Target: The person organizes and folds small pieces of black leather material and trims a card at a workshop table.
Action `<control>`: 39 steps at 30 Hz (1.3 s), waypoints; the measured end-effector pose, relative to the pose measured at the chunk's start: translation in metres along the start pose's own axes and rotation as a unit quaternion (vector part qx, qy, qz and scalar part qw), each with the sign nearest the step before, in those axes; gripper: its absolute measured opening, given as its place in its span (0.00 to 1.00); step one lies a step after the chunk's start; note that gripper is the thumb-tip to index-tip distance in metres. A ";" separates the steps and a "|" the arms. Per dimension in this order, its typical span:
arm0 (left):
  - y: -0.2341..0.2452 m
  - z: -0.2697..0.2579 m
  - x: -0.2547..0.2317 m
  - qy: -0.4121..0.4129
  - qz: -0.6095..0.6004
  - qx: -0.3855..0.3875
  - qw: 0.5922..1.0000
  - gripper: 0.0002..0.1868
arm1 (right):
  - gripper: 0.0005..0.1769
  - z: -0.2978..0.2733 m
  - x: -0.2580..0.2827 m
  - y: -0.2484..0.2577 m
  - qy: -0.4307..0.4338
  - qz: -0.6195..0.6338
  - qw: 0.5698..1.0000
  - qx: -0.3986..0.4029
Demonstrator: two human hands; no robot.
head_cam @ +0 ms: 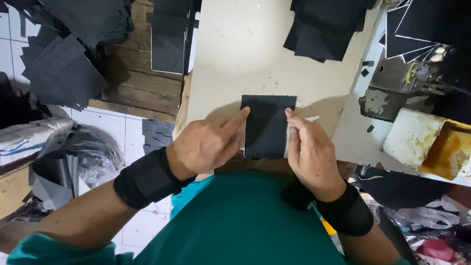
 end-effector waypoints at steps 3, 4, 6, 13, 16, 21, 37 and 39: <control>0.001 0.001 0.002 0.000 -0.003 0.002 1.000 0.30 | 0.11 0.002 -0.003 0.002 -0.019 0.012 1.000 -0.001; 0.003 0.001 0.001 -0.007 0.001 -0.005 1.000 0.28 | 0.12 0.001 -0.002 0.004 0.010 0.019 1.000 -0.014; 0.004 0.001 0.004 -0.021 0.000 -0.027 0.999 0.25 | 0.15 0.006 -0.008 0.003 0.010 0.031 0.999 -0.013; -0.009 0.010 0.010 -0.048 0.006 -0.067 0.997 0.13 | 0.33 0.009 -0.017 0.001 -0.028 0.018 0.999 -0.009; -0.014 0.014 0.009 -0.020 0.017 -0.024 0.999 0.15 | 0.35 0.005 -0.018 -0.004 -0.008 -0.003 0.999 -0.036; -0.013 0.012 0.002 -0.005 0.047 -0.003 0.999 0.23 | 0.43 0.000 -0.021 -0.004 -0.005 -0.020 1.000 0.012; -0.060 -0.028 -0.047 -0.213 0.162 0.123 0.956 0.34 | 0.43 -0.037 -0.014 -0.007 0.089 -0.003 0.996 0.004; -0.052 -0.041 -0.043 -0.208 0.158 0.135 0.956 0.34 | 0.43 -0.037 -0.012 -0.005 0.093 -0.006 0.996 0.002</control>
Point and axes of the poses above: each hand's wrist, its own z-axis towards the middle knuckle, its own y-axis out of the back of the hand, x = y × z, the point moved 6 cm from there along z, towards the middle knuckle, and after that the axes turned 11 degrees about -y, right-handed, at the moved point
